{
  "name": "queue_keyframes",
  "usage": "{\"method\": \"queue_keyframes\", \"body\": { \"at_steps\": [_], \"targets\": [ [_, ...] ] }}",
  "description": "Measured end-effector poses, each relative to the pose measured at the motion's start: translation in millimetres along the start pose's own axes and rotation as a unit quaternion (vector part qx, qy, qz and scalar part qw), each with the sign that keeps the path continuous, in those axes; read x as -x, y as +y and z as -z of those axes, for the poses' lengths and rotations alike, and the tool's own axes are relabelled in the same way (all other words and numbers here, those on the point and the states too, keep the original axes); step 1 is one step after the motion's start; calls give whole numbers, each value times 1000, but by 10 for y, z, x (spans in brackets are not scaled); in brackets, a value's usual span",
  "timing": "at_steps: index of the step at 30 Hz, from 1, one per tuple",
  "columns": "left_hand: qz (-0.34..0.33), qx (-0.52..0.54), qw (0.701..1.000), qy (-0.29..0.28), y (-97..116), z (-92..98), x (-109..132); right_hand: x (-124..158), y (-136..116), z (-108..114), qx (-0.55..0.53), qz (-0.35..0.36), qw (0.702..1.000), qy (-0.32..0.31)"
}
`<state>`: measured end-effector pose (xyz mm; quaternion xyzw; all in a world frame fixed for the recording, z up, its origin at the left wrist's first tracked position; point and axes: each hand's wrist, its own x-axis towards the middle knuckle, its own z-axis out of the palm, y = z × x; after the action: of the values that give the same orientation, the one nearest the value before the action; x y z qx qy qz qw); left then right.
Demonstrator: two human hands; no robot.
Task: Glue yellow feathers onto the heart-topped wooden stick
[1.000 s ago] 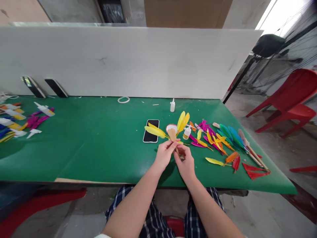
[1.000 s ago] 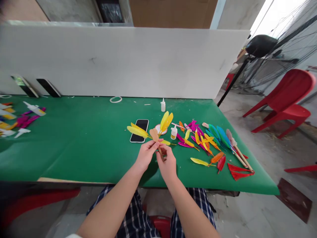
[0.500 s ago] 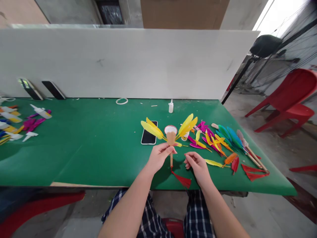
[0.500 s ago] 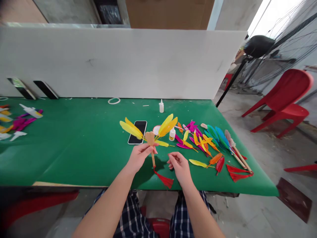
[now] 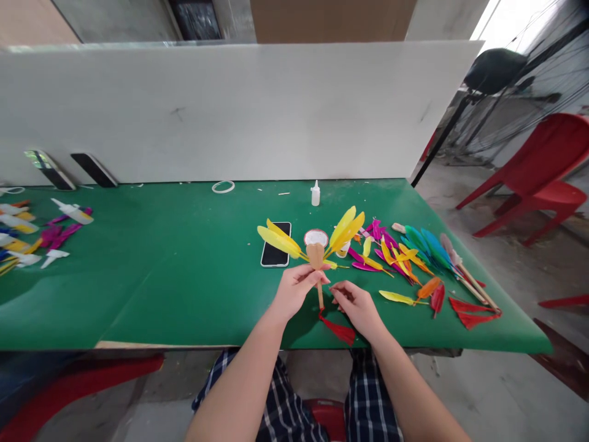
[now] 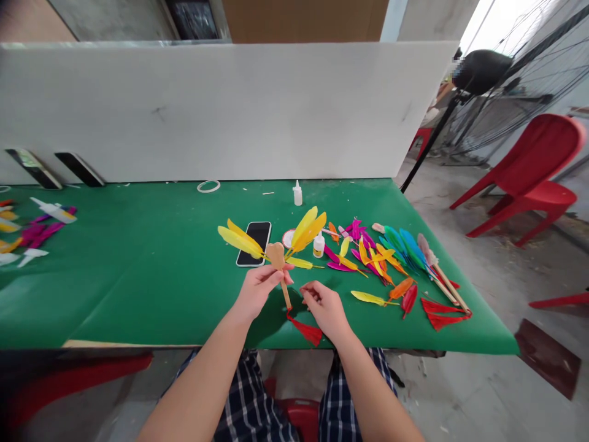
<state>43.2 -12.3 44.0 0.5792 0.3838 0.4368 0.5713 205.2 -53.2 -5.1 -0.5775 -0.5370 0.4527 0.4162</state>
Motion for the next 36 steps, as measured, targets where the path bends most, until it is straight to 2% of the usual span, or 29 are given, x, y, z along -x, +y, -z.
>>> {"method": "queue_keyframes", "body": {
  "at_steps": [10, 16, 36],
  "targets": [
    [3, 23, 1000, -4, -20, -4, 5, 22, -39, 8, 21, -6, 1000, -12],
    [0, 27, 999, -40, -40, 35, 5, 5, 39, -2, 21, -4, 1000, -9],
    [-3, 35, 999, -21, -61, -6, 8, 10, 61, 1, 23, -9, 1000, -11]
  ]
}}
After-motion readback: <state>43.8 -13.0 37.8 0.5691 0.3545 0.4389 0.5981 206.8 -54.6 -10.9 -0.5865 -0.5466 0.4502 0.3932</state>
